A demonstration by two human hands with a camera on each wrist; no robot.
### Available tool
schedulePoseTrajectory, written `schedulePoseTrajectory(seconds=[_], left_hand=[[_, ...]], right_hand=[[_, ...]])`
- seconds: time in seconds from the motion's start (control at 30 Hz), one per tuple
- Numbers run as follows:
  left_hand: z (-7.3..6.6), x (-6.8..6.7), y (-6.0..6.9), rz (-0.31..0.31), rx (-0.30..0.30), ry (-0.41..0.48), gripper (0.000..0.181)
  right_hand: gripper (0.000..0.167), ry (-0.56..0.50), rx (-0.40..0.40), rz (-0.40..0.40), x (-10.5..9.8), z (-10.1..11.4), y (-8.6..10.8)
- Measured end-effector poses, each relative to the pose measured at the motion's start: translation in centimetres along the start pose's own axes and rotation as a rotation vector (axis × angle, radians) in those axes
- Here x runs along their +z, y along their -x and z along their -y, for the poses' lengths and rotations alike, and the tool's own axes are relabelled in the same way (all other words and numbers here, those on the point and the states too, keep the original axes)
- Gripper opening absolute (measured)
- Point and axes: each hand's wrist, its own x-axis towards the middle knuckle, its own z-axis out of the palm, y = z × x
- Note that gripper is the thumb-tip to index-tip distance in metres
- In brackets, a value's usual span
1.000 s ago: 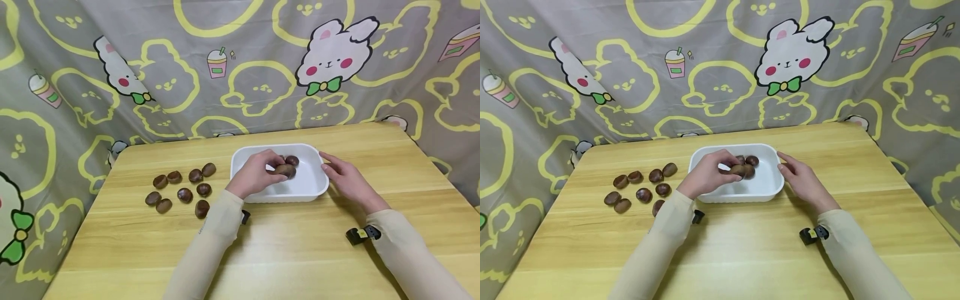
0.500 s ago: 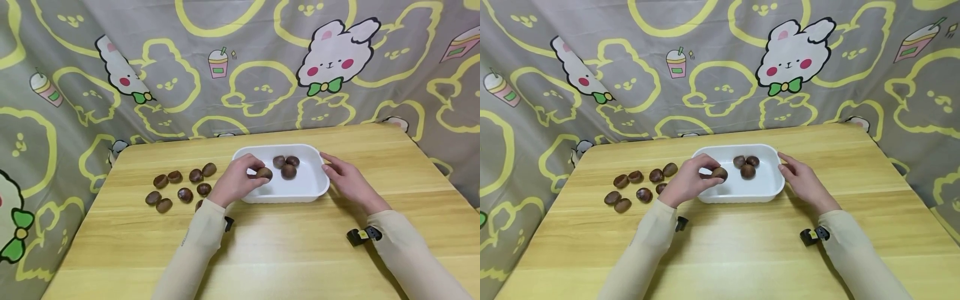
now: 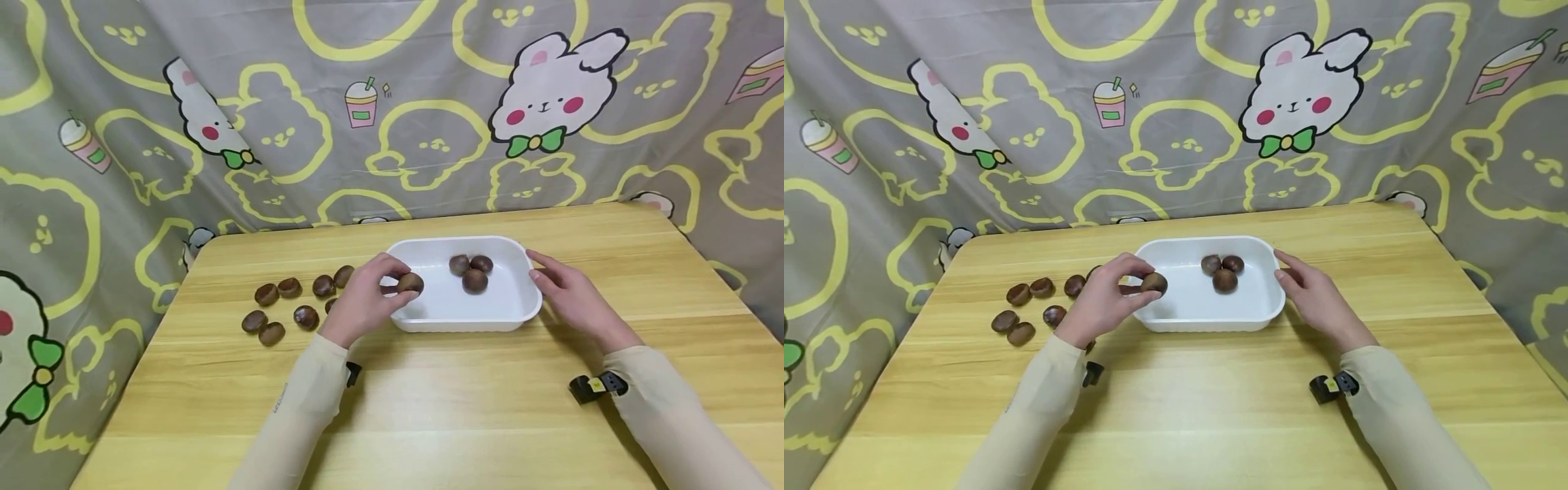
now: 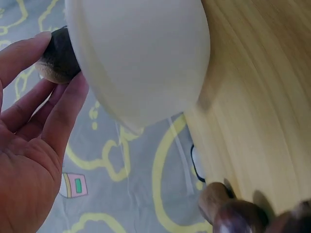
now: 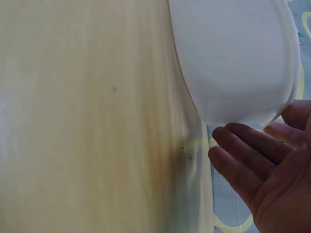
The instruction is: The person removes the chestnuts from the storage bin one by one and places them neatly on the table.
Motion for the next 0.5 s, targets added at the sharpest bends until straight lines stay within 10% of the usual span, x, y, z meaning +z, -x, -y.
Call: schedulePoseTrajectory(seconds=[0.5], left_hand=[[0.4,-1.9,2.8,-0.056,-0.031,0.012,0.025]], right_hand=[[0.055,0.005,0.023,0.033,0.0,0.2,0.0]])
